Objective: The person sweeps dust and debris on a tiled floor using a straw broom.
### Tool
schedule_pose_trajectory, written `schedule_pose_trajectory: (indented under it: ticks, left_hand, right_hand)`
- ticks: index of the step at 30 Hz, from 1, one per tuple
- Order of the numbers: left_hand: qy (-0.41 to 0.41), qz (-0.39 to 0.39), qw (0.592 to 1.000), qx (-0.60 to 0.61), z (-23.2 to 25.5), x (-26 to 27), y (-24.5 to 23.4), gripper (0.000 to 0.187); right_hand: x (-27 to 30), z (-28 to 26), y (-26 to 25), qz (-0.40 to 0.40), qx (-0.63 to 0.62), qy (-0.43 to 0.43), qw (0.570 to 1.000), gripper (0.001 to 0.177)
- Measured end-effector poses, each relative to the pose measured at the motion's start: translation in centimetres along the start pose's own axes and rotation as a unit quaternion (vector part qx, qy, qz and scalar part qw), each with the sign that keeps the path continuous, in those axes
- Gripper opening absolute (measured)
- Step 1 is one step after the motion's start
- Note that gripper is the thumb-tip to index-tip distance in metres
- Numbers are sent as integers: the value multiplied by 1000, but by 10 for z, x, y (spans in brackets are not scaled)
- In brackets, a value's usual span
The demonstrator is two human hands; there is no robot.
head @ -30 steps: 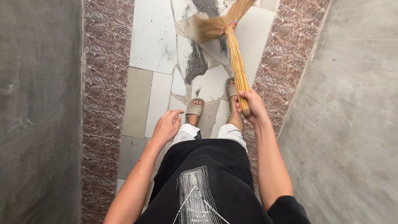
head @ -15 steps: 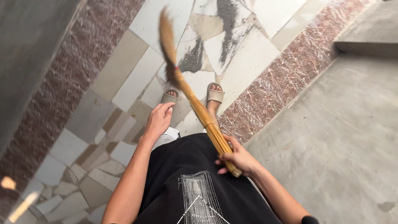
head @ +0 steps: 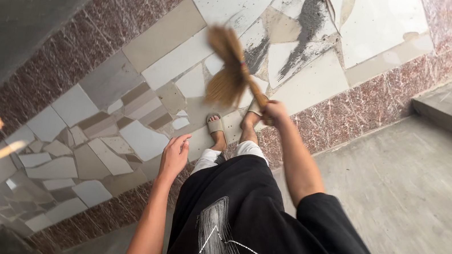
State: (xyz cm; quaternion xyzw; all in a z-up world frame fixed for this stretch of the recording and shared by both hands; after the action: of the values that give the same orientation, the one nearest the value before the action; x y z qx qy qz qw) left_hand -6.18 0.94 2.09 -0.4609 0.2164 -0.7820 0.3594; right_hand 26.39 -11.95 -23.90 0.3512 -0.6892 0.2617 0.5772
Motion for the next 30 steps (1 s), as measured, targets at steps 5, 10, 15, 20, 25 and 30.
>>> schedule_pose_trajectory:
  ticks: [5,10,15,20,25,30]
  left_hand:
    - [14,20,1000,20,-21,1,12,29]
    - [24,-1,998,51,-4,-22,9,29]
    - [46,-50,996,52,11,-68,-20,25]
    - [147,-12,989,33,29,-113,-73,24]
    - [163,36,985,35,-1,-111,-115,26]
    - [73,11,995,60,-77,-75,-114,30]
  right_hand:
    - [45,-40,-72,48,14,-39,998,68]
    - [148,-55,-40,92,117,-110,983,74]
    - [272,-35,3,78,165,-71,981,77]
    - [243,9,43,20,131,-54,990,78]
    - [86,28,84,25,83,-62,994,65]
    - [60,-31,77,150,147,-90,974,61]
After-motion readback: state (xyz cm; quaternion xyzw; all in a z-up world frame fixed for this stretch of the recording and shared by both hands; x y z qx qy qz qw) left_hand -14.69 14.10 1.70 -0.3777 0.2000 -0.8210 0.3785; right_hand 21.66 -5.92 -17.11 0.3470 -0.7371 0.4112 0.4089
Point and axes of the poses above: each hand's wrist, its own x-axis away from the middle knuckle, its own y-axis out of the palm, z = x × y, the point moved 7 cm from there along -x, towards the middle knuckle, and after that the axes turned 7 degrees about -x, right-handed, at the moved point
